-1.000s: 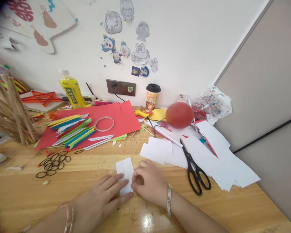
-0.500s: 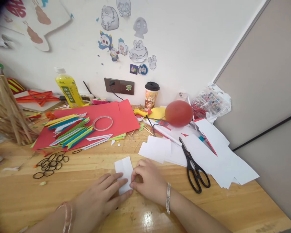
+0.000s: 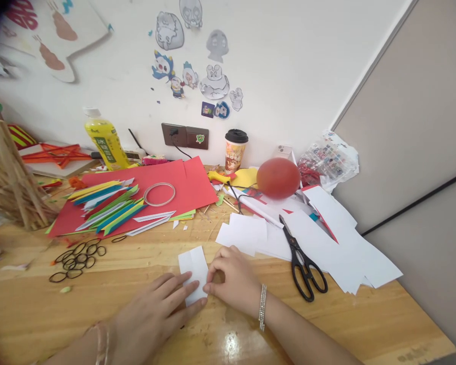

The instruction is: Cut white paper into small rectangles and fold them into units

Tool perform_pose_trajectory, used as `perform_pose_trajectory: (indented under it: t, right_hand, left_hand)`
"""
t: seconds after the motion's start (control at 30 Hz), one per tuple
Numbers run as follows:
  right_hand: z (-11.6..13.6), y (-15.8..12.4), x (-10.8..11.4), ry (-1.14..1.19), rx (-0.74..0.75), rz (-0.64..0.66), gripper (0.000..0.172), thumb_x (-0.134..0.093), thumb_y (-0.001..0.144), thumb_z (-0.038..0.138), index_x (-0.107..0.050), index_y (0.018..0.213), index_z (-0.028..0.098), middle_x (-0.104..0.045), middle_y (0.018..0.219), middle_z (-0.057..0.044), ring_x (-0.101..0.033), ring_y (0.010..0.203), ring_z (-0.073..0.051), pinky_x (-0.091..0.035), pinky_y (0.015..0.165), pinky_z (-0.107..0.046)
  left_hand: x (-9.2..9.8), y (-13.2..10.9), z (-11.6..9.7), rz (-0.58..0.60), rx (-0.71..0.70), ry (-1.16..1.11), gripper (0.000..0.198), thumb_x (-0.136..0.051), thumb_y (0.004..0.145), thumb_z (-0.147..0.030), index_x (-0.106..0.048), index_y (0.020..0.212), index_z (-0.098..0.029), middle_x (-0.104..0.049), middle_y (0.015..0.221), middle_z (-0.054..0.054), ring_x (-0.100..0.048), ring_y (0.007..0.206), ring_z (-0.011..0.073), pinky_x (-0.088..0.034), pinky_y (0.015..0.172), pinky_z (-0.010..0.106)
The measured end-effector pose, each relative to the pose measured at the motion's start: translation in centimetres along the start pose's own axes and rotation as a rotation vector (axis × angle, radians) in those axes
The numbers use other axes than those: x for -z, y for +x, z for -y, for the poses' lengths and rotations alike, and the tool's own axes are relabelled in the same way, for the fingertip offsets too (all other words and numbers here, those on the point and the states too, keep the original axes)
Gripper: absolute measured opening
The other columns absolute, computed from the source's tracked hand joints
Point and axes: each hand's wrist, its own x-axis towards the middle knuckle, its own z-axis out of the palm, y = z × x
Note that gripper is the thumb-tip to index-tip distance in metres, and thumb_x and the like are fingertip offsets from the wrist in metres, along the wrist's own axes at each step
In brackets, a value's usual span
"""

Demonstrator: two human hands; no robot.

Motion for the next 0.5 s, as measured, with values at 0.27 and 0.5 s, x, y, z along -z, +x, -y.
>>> perform_pose_trajectory:
  t: [0.27,0.5]
  right_hand:
    - [-0.45,0.13,0.05,0.01,0.022,-0.081,0.027,-0.073,0.061,0.02,-0.055,0.081,0.021,-0.053,0.085,0.0,-0.046,0.085,-0.018,-0.037,0.074,-0.031]
    - [-0.04,0.05,-0.32,-0.074,-0.018,-0.097,0.03,-0.076,0.059,0.021,-0.054,0.078,0.021,-0.052,0.085,0.001,-0.045,0.085,-0.019,-0.036,0.073,-0.032]
  left_hand:
    - [0.42,0.25,0.36,-0.036,-0.048,0.007,0.035,-0.05,0.082,-0.027,-0.049,0.117,-0.027,-0.058,0.111,0.004,-0.047,0.103,0.0258,-0.035,0.087,0.04]
    - [0.67,0.36,0.3,-0.152,-0.172,-0.034,0.035,-0.048,0.082,-0.016,-0.049,0.116,-0.023,-0.062,0.098,0.005,-0.052,0.079,0.0181,-0.043,0.077,0.037]
